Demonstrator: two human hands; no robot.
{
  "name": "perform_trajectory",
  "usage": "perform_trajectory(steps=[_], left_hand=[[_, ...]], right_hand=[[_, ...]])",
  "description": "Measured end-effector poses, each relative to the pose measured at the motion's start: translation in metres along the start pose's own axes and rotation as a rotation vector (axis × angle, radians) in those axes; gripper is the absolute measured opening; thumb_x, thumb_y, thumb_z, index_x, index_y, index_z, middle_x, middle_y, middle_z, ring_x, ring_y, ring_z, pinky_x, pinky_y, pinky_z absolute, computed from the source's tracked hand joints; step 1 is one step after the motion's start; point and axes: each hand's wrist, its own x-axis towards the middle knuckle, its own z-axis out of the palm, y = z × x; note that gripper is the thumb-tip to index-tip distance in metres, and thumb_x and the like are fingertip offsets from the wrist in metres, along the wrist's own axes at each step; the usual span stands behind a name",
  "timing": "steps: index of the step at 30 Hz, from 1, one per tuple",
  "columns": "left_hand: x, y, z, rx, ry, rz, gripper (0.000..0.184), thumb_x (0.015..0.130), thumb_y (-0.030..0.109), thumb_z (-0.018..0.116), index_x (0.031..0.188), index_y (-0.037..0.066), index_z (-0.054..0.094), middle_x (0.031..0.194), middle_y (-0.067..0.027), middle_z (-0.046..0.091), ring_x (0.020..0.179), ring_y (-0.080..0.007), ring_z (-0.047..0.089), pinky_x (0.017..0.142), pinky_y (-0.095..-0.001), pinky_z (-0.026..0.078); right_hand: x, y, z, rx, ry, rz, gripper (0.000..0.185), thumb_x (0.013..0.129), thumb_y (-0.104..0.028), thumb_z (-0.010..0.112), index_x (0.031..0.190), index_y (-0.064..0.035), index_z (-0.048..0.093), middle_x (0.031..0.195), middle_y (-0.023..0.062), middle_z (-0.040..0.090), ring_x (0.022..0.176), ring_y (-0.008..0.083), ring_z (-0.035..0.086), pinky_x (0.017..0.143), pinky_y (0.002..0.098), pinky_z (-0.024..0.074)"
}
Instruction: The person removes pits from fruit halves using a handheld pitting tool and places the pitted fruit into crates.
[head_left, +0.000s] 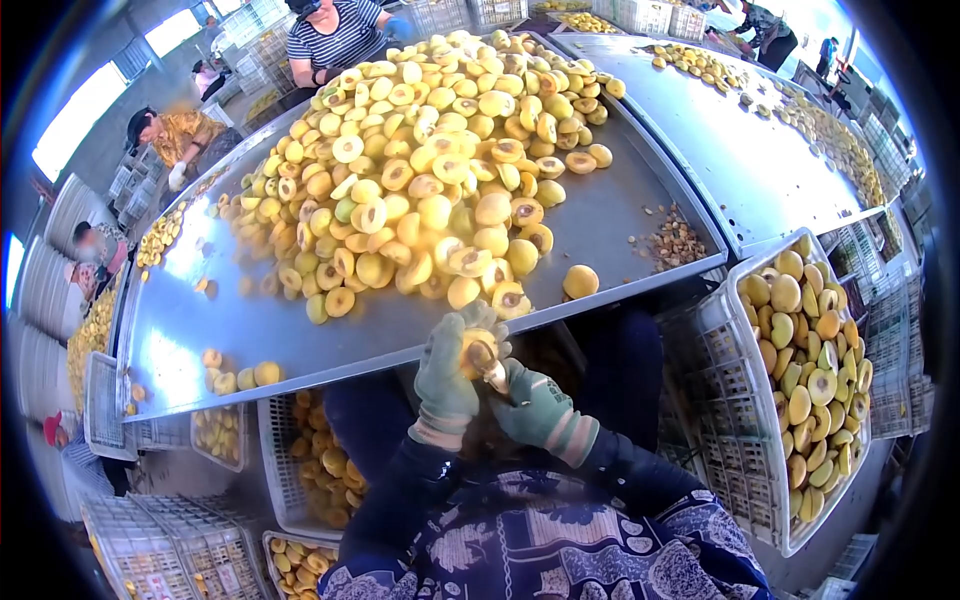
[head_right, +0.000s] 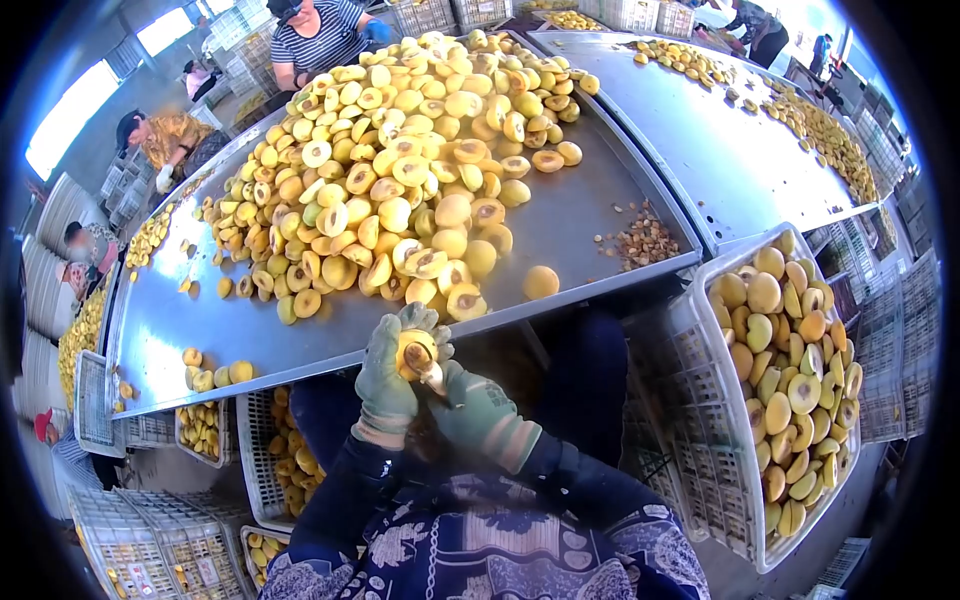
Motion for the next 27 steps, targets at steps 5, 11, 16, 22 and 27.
perform_trajectory(steps=[5, 11, 16, 22, 27], left_hand=[[-0.002, -0.005, -0.001, -0.008, -0.009, 0.002, 0.04, 0.096, 0.035, 0.055, 0.11, -0.001, 0.06, 0.099, -0.0163, 0.067, 0.083, -0.027, 0.067, 0.068, -0.0356, 0.057], [-0.005, -0.014, -0.006, 0.045, 0.065, -0.025, 0.04, 0.096, 0.039, 0.054, 0.108, 0.001, 0.061, 0.097, -0.016, 0.068, 0.08, -0.0266, 0.068, 0.064, -0.0348, 0.058], [-0.012, -0.015, -0.003, 0.052, 0.079, -0.046, 0.041, 0.096, 0.04, 0.055, 0.11, 0.001, 0.061, 0.099, -0.0149, 0.067, 0.083, -0.0268, 0.068, 0.066, -0.0354, 0.058], [-0.015, -0.017, -0.006, 0.035, -0.021, -0.084, 0.043, 0.096, 0.042, 0.054, 0.114, 0.003, 0.059, 0.105, -0.0137, 0.065, 0.086, -0.0267, 0.067, 0.072, -0.0369, 0.059], [-0.017, -0.014, 0.0, 0.026, -0.047, -0.11, 0.044, 0.096, 0.043, 0.054, 0.119, 0.005, 0.057, 0.11, -0.0126, 0.063, 0.094, -0.0282, 0.066, 0.078, -0.0392, 0.057]], right_hand=[[-0.002, 0.004, -0.003, 0.046, -0.078, 0.0, 0.024, 0.087, -0.01, 0.061, 0.11, -0.0029, 0.06, 0.093, 0.0174, 0.067, 0.086, 0.0325, 0.067, 0.073, 0.035, 0.0517], [-0.006, 0.01, -0.004, 0.13, -0.222, 0.128, 0.028, 0.089, -0.016, 0.061, 0.114, -0.0039, 0.06, 0.095, 0.0113, 0.068, 0.087, 0.0254, 0.067, 0.075, 0.0329, 0.0515], [-0.004, -0.013, -0.017, 0.608, -0.462, 0.639, 0.024, 0.094, -0.027, 0.06, 0.105, -0.0061, 0.063, 0.085, 0.002, 0.065, 0.07, 0.0121, 0.06, 0.063, 0.0269, 0.0498], [-0.007, -0.007, -0.03, 0.953, -0.756, 0.661, 0.027, 0.092, -0.029, 0.06, 0.096, -0.0017, 0.062, 0.068, 0.0032, 0.061, 0.05, 0.0068, 0.051, 0.044, 0.0211, 0.0422], [-0.019, 0.005, -0.02, 1.62, -0.875, 0.671, 0.033, 0.099, -0.021, 0.046, 0.102, 0.01, 0.057, 0.053, -0.002, 0.046, 0.036, 0.0057, 0.038, 0.032, 0.02, 0.0338]])
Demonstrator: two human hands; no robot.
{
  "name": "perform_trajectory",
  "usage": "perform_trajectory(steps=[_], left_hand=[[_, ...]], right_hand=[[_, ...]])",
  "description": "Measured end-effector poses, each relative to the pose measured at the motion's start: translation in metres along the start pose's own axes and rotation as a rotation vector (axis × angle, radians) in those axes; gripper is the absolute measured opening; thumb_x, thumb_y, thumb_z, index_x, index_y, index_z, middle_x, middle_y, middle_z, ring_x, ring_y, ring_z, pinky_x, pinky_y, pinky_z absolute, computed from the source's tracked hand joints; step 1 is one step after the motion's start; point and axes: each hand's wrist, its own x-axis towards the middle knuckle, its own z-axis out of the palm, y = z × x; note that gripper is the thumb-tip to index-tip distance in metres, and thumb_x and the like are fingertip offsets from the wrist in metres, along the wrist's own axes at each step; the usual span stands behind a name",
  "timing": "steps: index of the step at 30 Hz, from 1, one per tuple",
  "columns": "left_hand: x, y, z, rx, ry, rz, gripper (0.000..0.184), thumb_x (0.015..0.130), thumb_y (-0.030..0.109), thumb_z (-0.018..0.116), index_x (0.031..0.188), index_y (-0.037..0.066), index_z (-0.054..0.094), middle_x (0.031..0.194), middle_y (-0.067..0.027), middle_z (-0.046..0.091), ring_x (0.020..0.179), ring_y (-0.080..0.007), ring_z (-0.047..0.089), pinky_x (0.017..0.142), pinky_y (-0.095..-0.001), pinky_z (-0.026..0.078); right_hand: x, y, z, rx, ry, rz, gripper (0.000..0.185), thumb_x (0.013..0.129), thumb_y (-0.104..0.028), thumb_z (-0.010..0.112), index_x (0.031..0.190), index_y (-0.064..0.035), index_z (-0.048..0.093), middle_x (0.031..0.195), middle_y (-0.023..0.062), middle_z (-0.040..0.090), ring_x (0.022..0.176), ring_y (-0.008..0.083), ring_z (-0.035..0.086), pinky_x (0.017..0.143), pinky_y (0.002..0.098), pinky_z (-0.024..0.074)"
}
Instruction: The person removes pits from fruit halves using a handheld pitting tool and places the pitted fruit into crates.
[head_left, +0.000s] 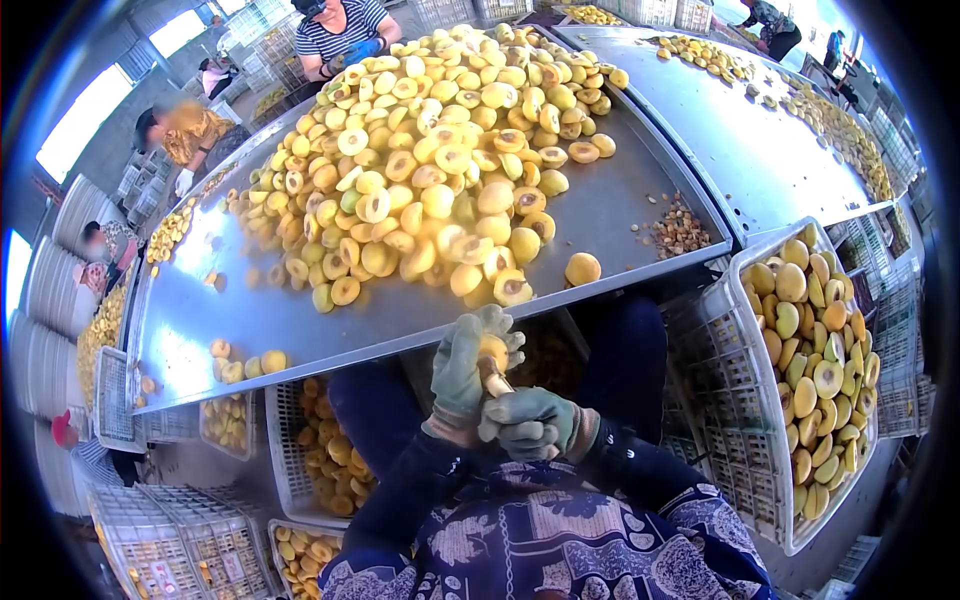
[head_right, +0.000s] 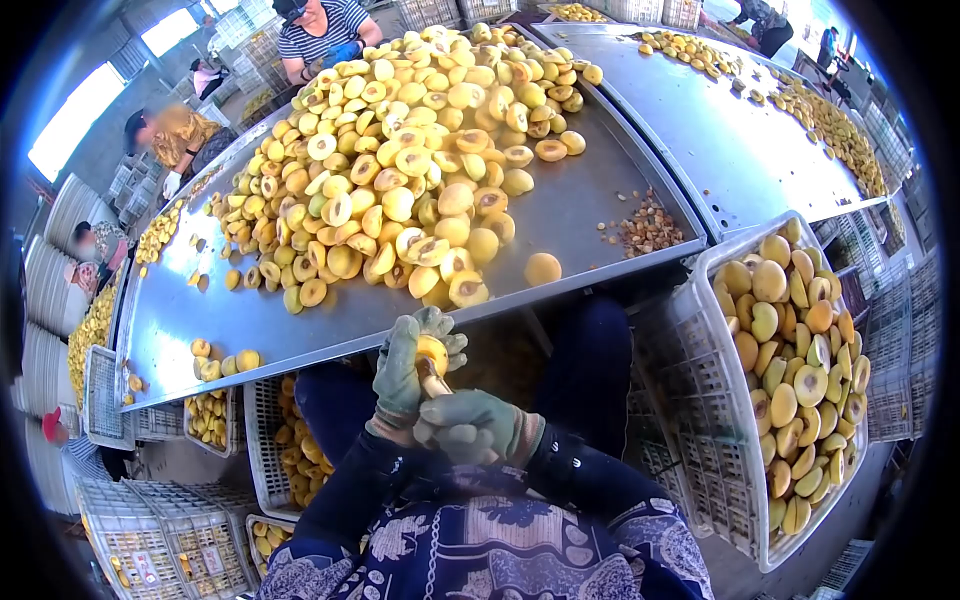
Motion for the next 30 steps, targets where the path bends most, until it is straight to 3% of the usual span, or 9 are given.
perform_trajectory(steps=[5, 11, 15, 17, 19, 22, 24, 26, 30], left_hand=[[0.001, 0.005, 0.006, -0.09, -0.022, 0.012, 0.047, 0.097, 0.044, 0.05, 0.116, 0.002, 0.058, 0.107, -0.013, 0.064, 0.091, -0.0279, 0.066, 0.076, -0.0367, 0.057], [0.008, 0.03, -0.019, 0.051, 0.059, 0.126, 0.066, 0.098, 0.057, 0.037, 0.118, -0.003, 0.055, 0.106, -0.018, 0.065, 0.087, -0.0306, 0.068, 0.072, -0.0383, 0.058], [0.004, 0.088, -0.07, 0.387, 0.353, 0.168, 0.057, 0.099, 0.049, 0.04, 0.105, -0.003, 0.062, 0.096, -0.0137, 0.069, 0.079, -0.0252, 0.069, 0.066, -0.0315, 0.058], [0.004, 0.115, -0.13, 0.796, 0.377, 0.146, 0.051, 0.097, 0.045, 0.045, 0.1, -0.001, 0.066, 0.091, -0.0141, 0.07, 0.078, -0.0262, 0.069, 0.067, -0.033, 0.054], [-0.005, 0.159, -0.137, 1.766, 0.389, -0.074, 0.047, 0.092, 0.045, 0.051, 0.099, 0.002, 0.068, 0.089, -0.0167, 0.07, 0.081, -0.0301, 0.068, 0.073, -0.0375, 0.05], [0.022, 0.158, -0.161, 1.776, 0.356, 0.159, 0.045, 0.088, 0.047, 0.054, 0.1, 0.006, 0.069, 0.088, -0.0184, 0.069, 0.086, -0.0339, 0.066, 0.08, -0.0419, 0.048], [0.052, 0.145, -0.129, 1.624, 0.31, 0.266, 0.044, 0.09, 0.044, 0.057, 0.102, 0.003, 0.068, 0.089, -0.0187, 0.069, 0.084, -0.03, 0.067, 0.078, -0.039, 0.049], [0.109, 0.107, -0.144, 1.456, 0.245, 0.219, 0.051, 0.087, 0.052, 0.056, 0.103, 0.004, 0.067, 0.091, -0.0187, 0.069, 0.09, -0.0326, 0.066, 0.082, -0.0397, 0.048], [0.163, 0.076, -0.09, 1.708, 0.295, 0.092, 0.066, 0.078, 0.061, 0.061, 0.107, 0.002, 0.066, 0.097, -0.0209, 0.069, 0.096, -0.0369, 0.065, 0.085, -0.0423, 0.048]], right_hand=[[0.015, 0.016, -0.019, 0.358, -0.406, -0.026, 0.034, 0.101, -0.018, 0.041, 0.107, 0.0127, 0.054, 0.045, -0.0033, 0.04, 0.028, 0.0057, 0.032, 0.027, 0.0206, 0.0304], [0.011, 0.011, -0.013, 0.234, -0.377, -0.062, 0.027, 0.096, -0.014, 0.05, 0.101, 0.0116, 0.057, 0.044, -0.0019, 0.039, 0.031, 0.0067, 0.034, 0.029, 0.0219, 0.034], [0.001, -0.009, -0.021, -0.159, 0.265, 0.004, 0.023, 0.095, -0.018, 0.054, 0.096, 0.0036, 0.06, 0.056, 0.0006, 0.05, 0.044, 0.0052, 0.046, 0.037, 0.0175, 0.0383], [0.015, -0.002, -0.055, -0.259, 0.419, -0.035, 0.021, 0.094, -0.022, 0.057, 0.091, -0.0022, 0.06, 0.063, 0.0008, 0.053, 0.047, 0.0055, 0.046, 0.039, 0.0173, 0.036], [0.022, -0.004, -0.063, -0.423, 0.585, -0.088, 0.018, 0.093, -0.021, 0.058, 0.089, -0.0037, 0.059, 0.063, 0.0008, 0.053, 0.046, 0.0063, 0.044, 0.038, 0.0193, 0.0341], [0.03, -0.007, -0.059, -0.482, 0.668, -0.109, 0.012, 0.09, -0.017, 0.06, 0.086, -0.0052, 0.058, 0.063, 0.0017, 0.053, 0.043, 0.0084, 0.043, 0.038, 0.0223, 0.0324], [0.037, -0.007, -0.043, -0.21, 0.668, -0.116, 0.007, 0.087, -0.012, 0.06, 0.085, -0.0052, 0.058, 0.062, 0.0044, 0.053, 0.043, 0.0115, 0.043, 0.038, 0.0236, 0.032], [0.042, -0.009, -0.04, -0.037, 0.648, -0.047, 0.006, 0.086, -0.011, 0.061, 0.084, -0.0051, 0.058, 0.06, 0.0054, 0.053, 0.042, 0.0124, 0.043, 0.038, 0.0238, 0.0315], [0.038, -0.01, -0.044, -0.022, 0.65, -0.011, 0.007, 0.085, -0.01, 0.063, 0.084, -0.0049, 0.059, 0.06, 0.0066, 0.054, 0.042, 0.0133, 0.044, 0.037, 0.0237, 0.0311]])
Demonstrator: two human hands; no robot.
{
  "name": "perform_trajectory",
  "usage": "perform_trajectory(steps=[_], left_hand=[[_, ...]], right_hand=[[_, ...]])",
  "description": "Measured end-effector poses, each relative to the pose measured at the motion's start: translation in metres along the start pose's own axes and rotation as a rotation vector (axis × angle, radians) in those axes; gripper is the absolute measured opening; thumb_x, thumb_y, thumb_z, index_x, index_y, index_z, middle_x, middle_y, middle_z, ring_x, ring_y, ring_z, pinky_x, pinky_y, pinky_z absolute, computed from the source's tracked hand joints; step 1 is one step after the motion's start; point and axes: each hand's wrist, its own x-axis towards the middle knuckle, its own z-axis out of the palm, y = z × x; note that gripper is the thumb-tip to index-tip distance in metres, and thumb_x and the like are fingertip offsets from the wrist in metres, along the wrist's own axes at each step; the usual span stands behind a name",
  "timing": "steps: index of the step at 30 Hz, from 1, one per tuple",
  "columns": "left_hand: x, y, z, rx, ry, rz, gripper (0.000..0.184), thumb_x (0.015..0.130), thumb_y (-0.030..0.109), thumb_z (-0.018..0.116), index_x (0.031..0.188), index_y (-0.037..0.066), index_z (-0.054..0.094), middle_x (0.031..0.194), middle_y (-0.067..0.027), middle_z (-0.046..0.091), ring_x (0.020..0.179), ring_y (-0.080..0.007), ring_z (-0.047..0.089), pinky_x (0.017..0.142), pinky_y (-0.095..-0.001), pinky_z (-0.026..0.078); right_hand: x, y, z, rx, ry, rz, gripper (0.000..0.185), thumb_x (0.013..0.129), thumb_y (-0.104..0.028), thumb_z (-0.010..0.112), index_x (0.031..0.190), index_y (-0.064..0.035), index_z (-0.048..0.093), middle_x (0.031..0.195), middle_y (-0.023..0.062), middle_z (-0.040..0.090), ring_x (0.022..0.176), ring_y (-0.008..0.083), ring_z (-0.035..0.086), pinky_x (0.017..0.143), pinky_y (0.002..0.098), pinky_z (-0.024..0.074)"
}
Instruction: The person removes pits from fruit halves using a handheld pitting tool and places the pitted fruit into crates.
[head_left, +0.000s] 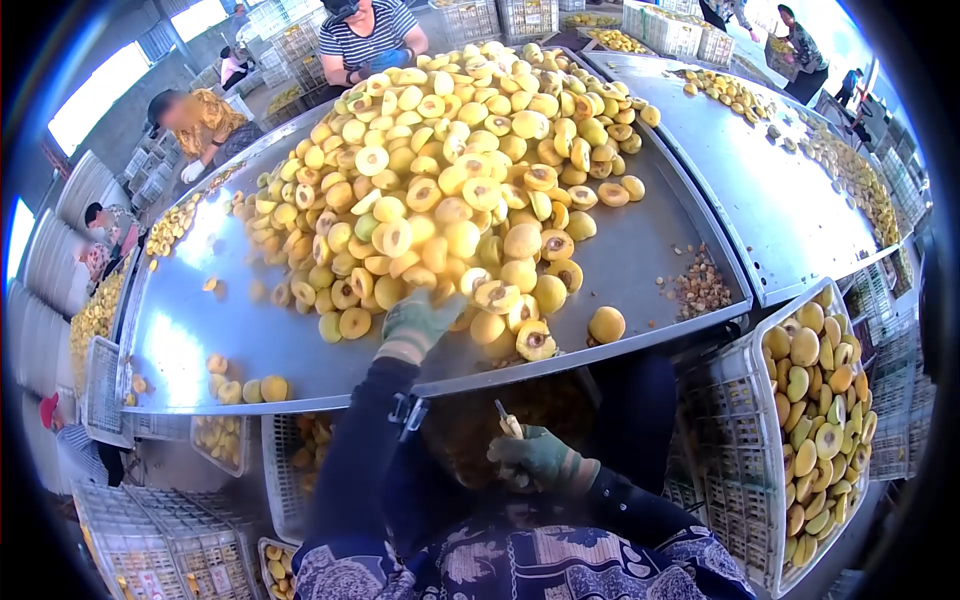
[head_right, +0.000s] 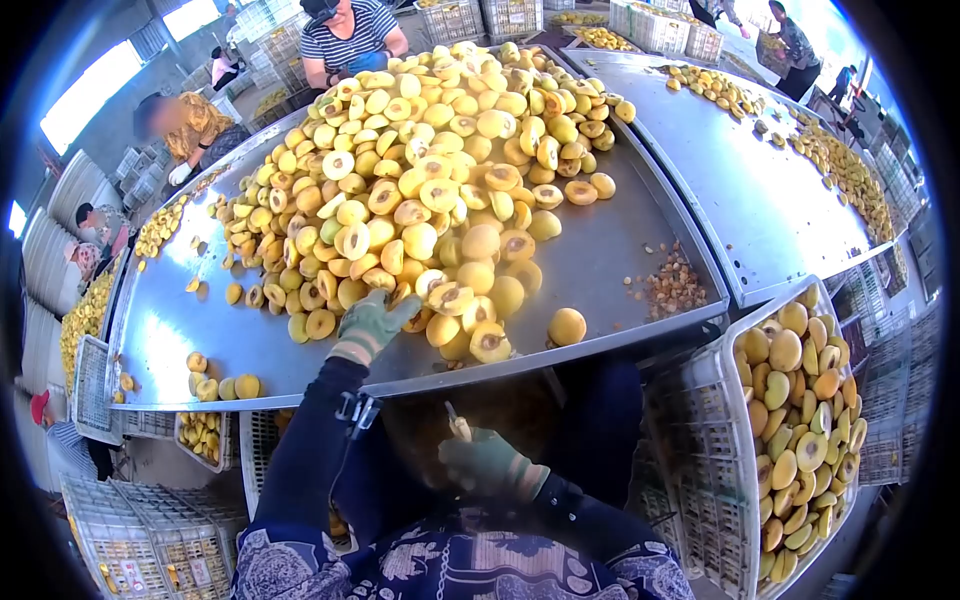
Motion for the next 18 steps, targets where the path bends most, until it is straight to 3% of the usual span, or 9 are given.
perform_trajectory(steps=[4, 6, 8, 11, 13, 14, 15, 17, 18], left_hand=[[-0.005, 0.006, -0.011, -0.028, -0.05, 0.043, 0.062, 0.077, 0.058, 0.063, 0.113, 0.007, 0.066, 0.107, -0.0204, 0.067, 0.102, -0.0355, 0.063, 0.09, -0.0417, 0.048], [-0.016, -0.003, -0.011, -0.154, -0.03, 0.104, 0.055, 0.076, 0.049, 0.069, 0.107, 0.003, 0.068, 0.1, -0.02, 0.069, 0.093, -0.0298, 0.066, 0.084, -0.0372, 0.05], [-0.036, -0.008, -0.01, -0.314, -0.006, 0.228, 0.042, 0.076, 0.032, 0.075, 0.103, 0.001, 0.07, 0.094, -0.0182, 0.071, 0.087, -0.0232, 0.069, 0.078, -0.0321, 0.052], [-0.076, -0.002, -0.006, -0.467, 0.109, 0.481, 0.035, 0.073, 0.02, 0.078, 0.103, 0.003, 0.07, 0.094, -0.0152, 0.07, 0.091, -0.0235, 0.068, 0.081, -0.036, 0.054], [-0.101, 0.024, -0.02, -0.4, 0.115, 0.735, 0.033, 0.074, 0.021, 0.075, 0.103, 0.005, 0.069, 0.099, -0.0156, 0.068, 0.092, -0.0289, 0.066, 0.083, -0.0372, 0.053], [-0.109, 0.032, -0.023, -0.365, 0.12, 0.864, 0.032, 0.075, 0.021, 0.073, 0.103, 0.006, 0.069, 0.102, -0.0158, 0.067, 0.093, -0.0317, 0.065, 0.083, -0.0378, 0.053], [-0.115, 0.028, -0.016, -0.387, 0.159, 0.942, 0.033, 0.075, 0.018, 0.072, 0.105, 0.004, 0.066, 0.114, -0.0165, 0.063, 0.102, -0.0338, 0.062, 0.087, -0.0381, 0.051], [-0.125, 0.031, -0.002, -0.761, 0.213, 0.965, 0.033, 0.086, 0.013, 0.066, 0.117, 0.003, 0.061, 0.117, -0.0152, 0.062, 0.111, -0.0247, 0.059, 0.095, -0.0342, 0.048], [-0.13, 0.034, 0.004, -0.92, 0.132, 0.798, 0.033, 0.09, 0.016, 0.061, 0.12, 0.002, 0.059, 0.118, -0.0144, 0.061, 0.111, -0.0235, 0.059, 0.095, -0.0335, 0.047]], right_hand=[[-0.022, -0.008, 0.022, -0.303, 0.116, -0.152, 0.01, 0.087, -0.014, 0.064, 0.086, -0.0053, 0.06, 0.061, 0.0062, 0.055, 0.043, 0.0127, 0.046, 0.038, 0.0222, 0.0324], [-0.019, -0.009, 0.025, -0.411, 0.118, -0.293, 0.012, 0.088, -0.018, 0.063, 0.088, -0.0057, 0.06, 0.062, 0.0054, 0.056, 0.043, 0.0114, 0.047, 0.038, 0.0214, 0.0339], [-0.019, -0.018, 0.034, -0.392, 0.168, -0.35, 0.026, 0.09, -0.031, 0.062, 0.092, -0.0054, 0.061, 0.066, 0.0047, 0.059, 0.044, 0.0099, 0.048, 0.04, 0.0207, 0.0366], [-0.018, -0.036, 0.037, -0.483, 0.22, -0.466, 0.047, 0.092, -0.052, 0.053, 0.093, -0.006, 0.062, 0.07, 0.0058, 0.061, 0.05, 0.0123, 0.051, 0.045, 0.024, 0.0399], [-0.021, -0.048, 0.041, -0.389, 0.139, -0.594, 0.05, 0.092, -0.052, 0.055, 0.094, -0.0035, 0.062, 0.07, 0.0066, 0.061, 0.047, 0.0112, 0.049, 0.042, 0.0224, 0.0381], [-0.019, -0.051, 0.038, -0.32, 0.134, -0.594, 0.044, 0.092, -0.045, 0.059, 0.099, -0.0017, 0.062, 0.07, 0.0064, 0.061, 0.046, 0.01, 0.048, 0.04, 0.0208, 0.0362], [-0.022, -0.051, 0.037, -0.324, 0.151, -0.584, 0.042, 0.092, -0.043, 0.06, 0.1, -0.0017, 0.062, 0.07, 0.0065, 0.061, 0.046, 0.0099, 0.048, 0.04, 0.0206, 0.0361], [-0.026, -0.048, 0.036, -0.338, 0.18, -0.558, 0.038, 0.092, -0.038, 0.062, 0.101, -0.0019, 0.063, 0.071, 0.0067, 0.062, 0.046, 0.0096, 0.048, 0.04, 0.0201, 0.0359], [-0.029, -0.044, 0.039, -0.283, 0.11, -0.602, 0.032, 0.091, -0.033, 0.064, 0.104, -0.0035, 0.063, 0.075, 0.0046, 0.062, 0.046, 0.0089, 0.048, 0.04, 0.0198, 0.0366]])
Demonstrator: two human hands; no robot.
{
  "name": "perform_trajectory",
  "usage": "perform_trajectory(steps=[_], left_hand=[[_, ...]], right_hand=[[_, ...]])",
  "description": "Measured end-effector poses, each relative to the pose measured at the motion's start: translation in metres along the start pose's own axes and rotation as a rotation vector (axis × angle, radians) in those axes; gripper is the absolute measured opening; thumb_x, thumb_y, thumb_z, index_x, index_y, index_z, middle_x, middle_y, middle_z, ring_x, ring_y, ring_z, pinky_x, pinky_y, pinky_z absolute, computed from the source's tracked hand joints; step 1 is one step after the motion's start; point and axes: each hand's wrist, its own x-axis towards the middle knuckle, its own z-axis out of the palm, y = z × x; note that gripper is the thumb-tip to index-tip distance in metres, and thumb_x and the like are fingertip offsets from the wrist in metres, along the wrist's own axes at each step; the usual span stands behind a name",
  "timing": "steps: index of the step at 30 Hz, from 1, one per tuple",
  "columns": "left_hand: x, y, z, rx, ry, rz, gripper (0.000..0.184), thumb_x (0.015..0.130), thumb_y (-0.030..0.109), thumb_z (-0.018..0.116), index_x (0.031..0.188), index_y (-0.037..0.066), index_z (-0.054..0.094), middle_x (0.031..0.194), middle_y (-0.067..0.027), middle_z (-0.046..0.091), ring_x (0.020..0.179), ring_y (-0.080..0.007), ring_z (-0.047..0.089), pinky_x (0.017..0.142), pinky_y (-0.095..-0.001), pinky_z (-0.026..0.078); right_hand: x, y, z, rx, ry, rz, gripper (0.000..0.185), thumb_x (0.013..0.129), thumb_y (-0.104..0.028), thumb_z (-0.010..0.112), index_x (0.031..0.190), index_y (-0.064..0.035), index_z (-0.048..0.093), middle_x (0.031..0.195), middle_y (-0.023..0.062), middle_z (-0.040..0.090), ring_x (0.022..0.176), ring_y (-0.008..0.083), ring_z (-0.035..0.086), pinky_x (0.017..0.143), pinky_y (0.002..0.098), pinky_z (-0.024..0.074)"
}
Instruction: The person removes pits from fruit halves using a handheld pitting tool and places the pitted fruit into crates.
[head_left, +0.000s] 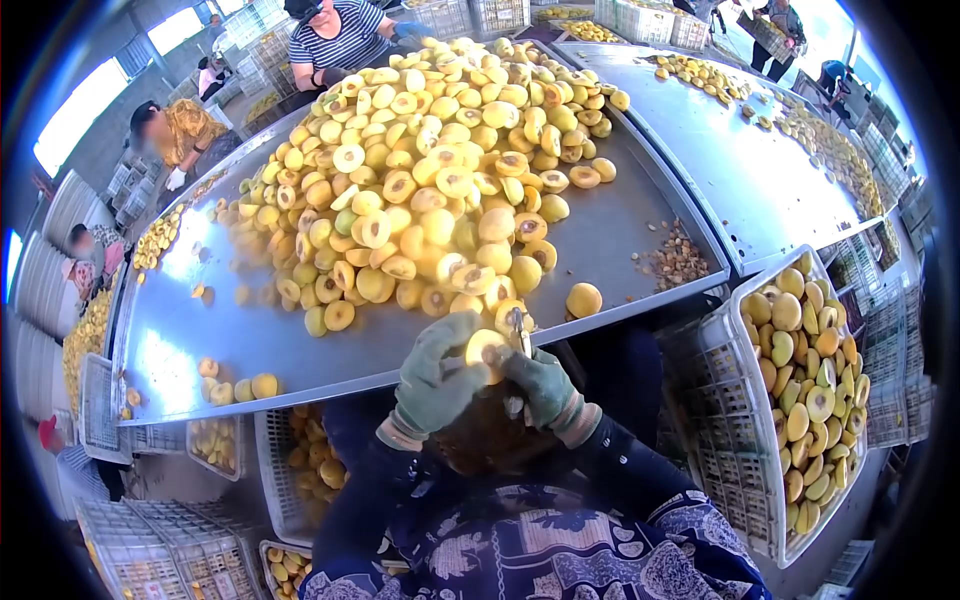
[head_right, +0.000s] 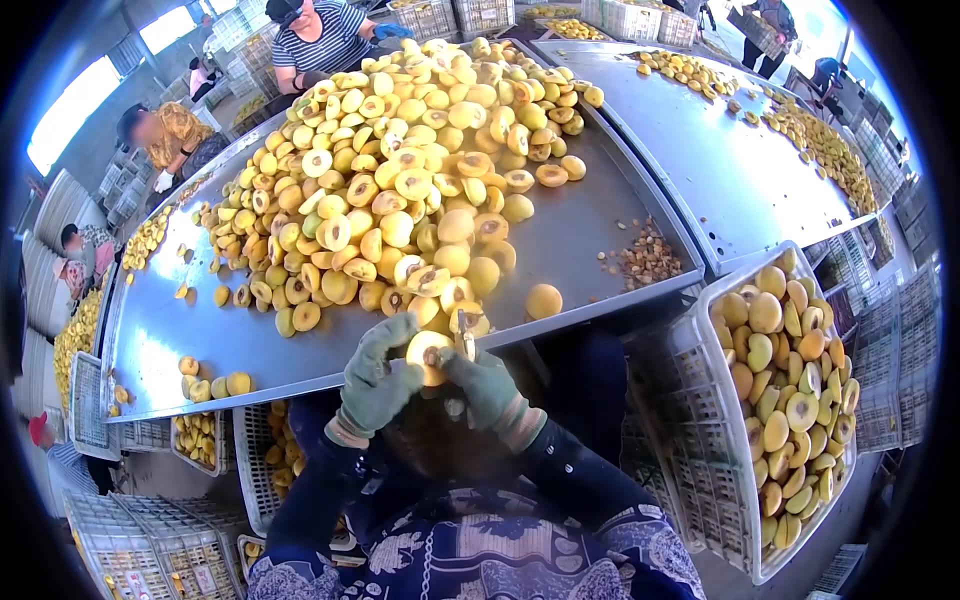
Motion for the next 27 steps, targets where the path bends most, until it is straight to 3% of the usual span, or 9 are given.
perform_trajectory(steps=[2, 5, 7, 11, 15, 16, 19, 22, 27], left_hand=[[-0.008, 0.002, 0.014, -0.267, 0.122, -0.347, 0.035, 0.099, 0.021, 0.051, 0.125, -0.001, 0.055, 0.119, -0.0127, 0.06, 0.11, -0.0211, 0.058, 0.096, -0.0321, 0.046], [-0.007, 0.019, 0.029, -0.486, 0.146, -0.589, 0.043, 0.104, 0.028, 0.035, 0.128, -0.004, 0.05, 0.12, -0.0118, 0.06, 0.109, -0.0183, 0.057, 0.095, -0.0315, 0.047], [-0.014, 0.013, 0.033, -0.422, 0.232, -0.54, 0.046, 0.104, 0.032, 0.033, 0.132, -0.002, 0.047, 0.118, -0.0149, 0.06, 0.104, -0.0196, 0.059, 0.093, -0.0321, 0.048], [-0.017, 0.008, 0.043, -0.414, 0.374, -0.444, 0.045, 0.104, 0.03, 0.036, 0.132, -0.003, 0.045, 0.118, -0.0192, 0.059, 0.099, -0.0238, 0.061, 0.09, -0.0358, 0.051], [-0.018, 0.022, 0.053, -0.451, 0.353, -0.426, 0.046, 0.101, 0.033, 0.042, 0.13, -0.003, 0.047, 0.121, -0.019, 0.057, 0.103, -0.0268, 0.06, 0.089, -0.0385, 0.051], [-0.018, 0.026, 0.056, -0.523, 0.366, -0.454, 0.047, 0.101, 0.034, 0.043, 0.13, -0.003, 0.048, 0.121, -0.0188, 0.057, 0.103, -0.0273, 0.059, 0.089, -0.0389, 0.051], [-0.013, 0.045, 0.056, -0.77, 0.38, -0.573, 0.051, 0.099, 0.037, 0.046, 0.13, -0.003, 0.048, 0.122, -0.0182, 0.057, 0.104, -0.0287, 0.059, 0.09, -0.0406, 0.051], [-0.012, 0.047, 0.058, -0.877, 0.409, -0.639, 0.054, 0.098, 0.039, 0.047, 0.131, -0.003, 0.048, 0.123, -0.0187, 0.056, 0.106, -0.03, 0.058, 0.092, -0.0424, 0.05], [-0.016, 0.051, 0.063, -0.81, 0.372, -0.606, 0.056, 0.098, 0.042, 0.047, 0.132, -0.003, 0.046, 0.124, -0.0209, 0.055, 0.11, -0.0316, 0.057, 0.095, -0.0432, 0.049]], right_hand=[[0.003, 0.012, -0.001, -0.015, -0.039, -0.083, 0.033, 0.092, -0.034, 0.064, 0.106, -0.0047, 0.063, 0.078, 0.003, 0.062, 0.048, 0.0083, 0.049, 0.041, 0.0196, 0.0374], [-0.006, 0.018, 0.0, -0.166, 0.061, -0.112, 0.034, 0.092, -0.034, 0.064, 0.111, -0.0059, 0.062, 0.081, -0.0002, 0.062, 0.049, 0.0063, 0.05, 0.043, 0.0196, 0.0403], [-0.013, 0.016, 0.006, -0.258, 0.178, -0.185, 0.032, 0.093, -0.033, 0.063, 0.11, -0.0054, 0.063, 0.079, -0.0007, 0.062, 0.05, 0.0059, 0.052, 0.044, 0.0197, 0.042], [-0.043, 0.014, 0.013, -0.37, 0.11, -0.104, 0.023, 0.092, -0.028, 0.065, 0.1, -0.0067, 0.062, 0.073, -0.0018, 0.061, 0.051, 0.0052, 0.054, 0.044, 0.0192, 0.0436], [-0.045, 0.036, 0.004, -0.57, 0.082, -0.381, 0.014, 0.09, -0.015, 0.063, 0.099, -0.0047, 0.061, 0.079, -0.0011, 0.061, 0.069, 0.0065, 0.055, 0.063, 0.0235, 0.0482], [-0.047, 0.037, 0.004, -0.5, 0.084, -0.328, 0.013, 0.089, -0.009, 0.061, 0.1, -0.0034, 0.06, 0.082, -0.0007, 0.061, 0.075, 0.0071, 0.054, 0.07, 0.0254, 0.0479], [-0.047, 0.045, -0.004, -0.693, 0.108, -0.464, 0.019, 0.092, -0.02, 0.06, 0.103, -0.0055, 0.061, 0.087, 0.0121, 0.066, 0.078, 0.0194, 0.064, 0.072, 0.032, 0.0497], [-0.044, 0.05, -0.011, -0.783, 0.074, -0.466, 0.019, 0.092, -0.02, 0.058, 0.105, -0.0067, 0.059, 0.088, 0.0146, 0.065, 0.078, 0.0269, 0.064, 0.073, 0.0357, 0.0499], [-0.034, 0.065, -0.023, -0.747, -0.005, -0.436, 0.024, 0.093, -0.022, 0.057, 0.112, -0.0076, 0.058, 0.093, 0.0144, 0.066, 0.082, 0.0289, 0.064, 0.076, 0.036, 0.0508]])
